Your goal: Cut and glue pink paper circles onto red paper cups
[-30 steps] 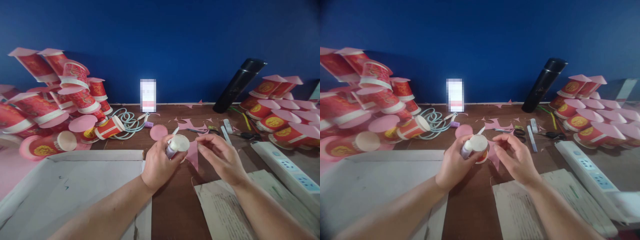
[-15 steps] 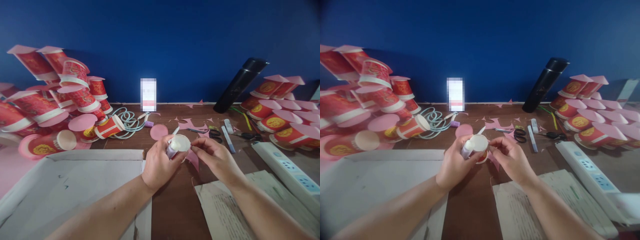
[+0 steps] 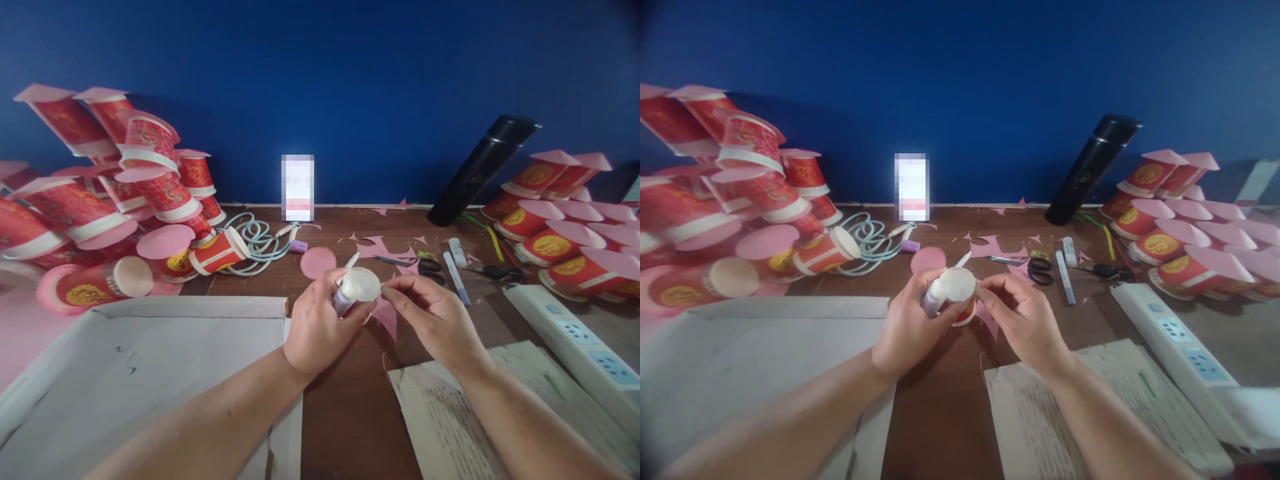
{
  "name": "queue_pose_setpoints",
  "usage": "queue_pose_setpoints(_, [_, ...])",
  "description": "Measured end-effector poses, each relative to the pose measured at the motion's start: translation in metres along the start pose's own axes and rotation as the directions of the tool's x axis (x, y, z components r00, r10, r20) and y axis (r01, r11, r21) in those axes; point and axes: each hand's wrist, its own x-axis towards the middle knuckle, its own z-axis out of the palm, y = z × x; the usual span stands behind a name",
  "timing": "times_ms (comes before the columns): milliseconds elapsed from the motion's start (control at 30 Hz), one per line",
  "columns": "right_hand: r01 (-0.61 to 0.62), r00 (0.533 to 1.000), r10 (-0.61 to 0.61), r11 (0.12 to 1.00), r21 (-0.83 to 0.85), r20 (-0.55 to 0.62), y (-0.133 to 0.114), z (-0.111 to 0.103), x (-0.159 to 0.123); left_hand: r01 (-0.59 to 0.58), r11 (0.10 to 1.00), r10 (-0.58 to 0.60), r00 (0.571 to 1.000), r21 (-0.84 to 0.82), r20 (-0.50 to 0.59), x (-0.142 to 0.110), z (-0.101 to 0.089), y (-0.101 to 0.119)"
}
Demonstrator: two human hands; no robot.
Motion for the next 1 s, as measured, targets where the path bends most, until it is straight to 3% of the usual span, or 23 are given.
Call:
queue_pose_setpoints(267, [-0.04,0.998,0.036,0.996,0.075,0.043,0.002,0.003,0.005,-0.019,1.0,0.019,1.0,0.002,-0.003,0.0,0.0,-0.002])
queue_pose_setpoints(367, [-0.138,0.984,0.111,0.968,0.209,0.136,0.004,0.005,0.009,-0.014,1.0,0.014,1.0,0.003,0.003,0.0,0.0,-0.001])
queue_pose_setpoints(533, [-0.34,0.919,0.203,0.842,0.418,0.339,0.007,0.007,0.011,-0.019,1.0,0.019,1.0,-0.002,0.002,0.0,0.0,-0.001])
queue_pose_setpoints(767, [-0.456,0.856,0.224,0.75,0.479,0.465,0.005,0.0,0.012,-0.031,1.0,0.031,1.0,0.0,-0.001,0.0,0.0,-0.002])
queue_pose_setpoints(1000, [-0.455,0.84,0.211,0.775,0.438,0.5,-0.002,-0.008,0.01,-0.037,0.999,0.037,0.999,0.005,0.021,0.001,0.0,-0.006])
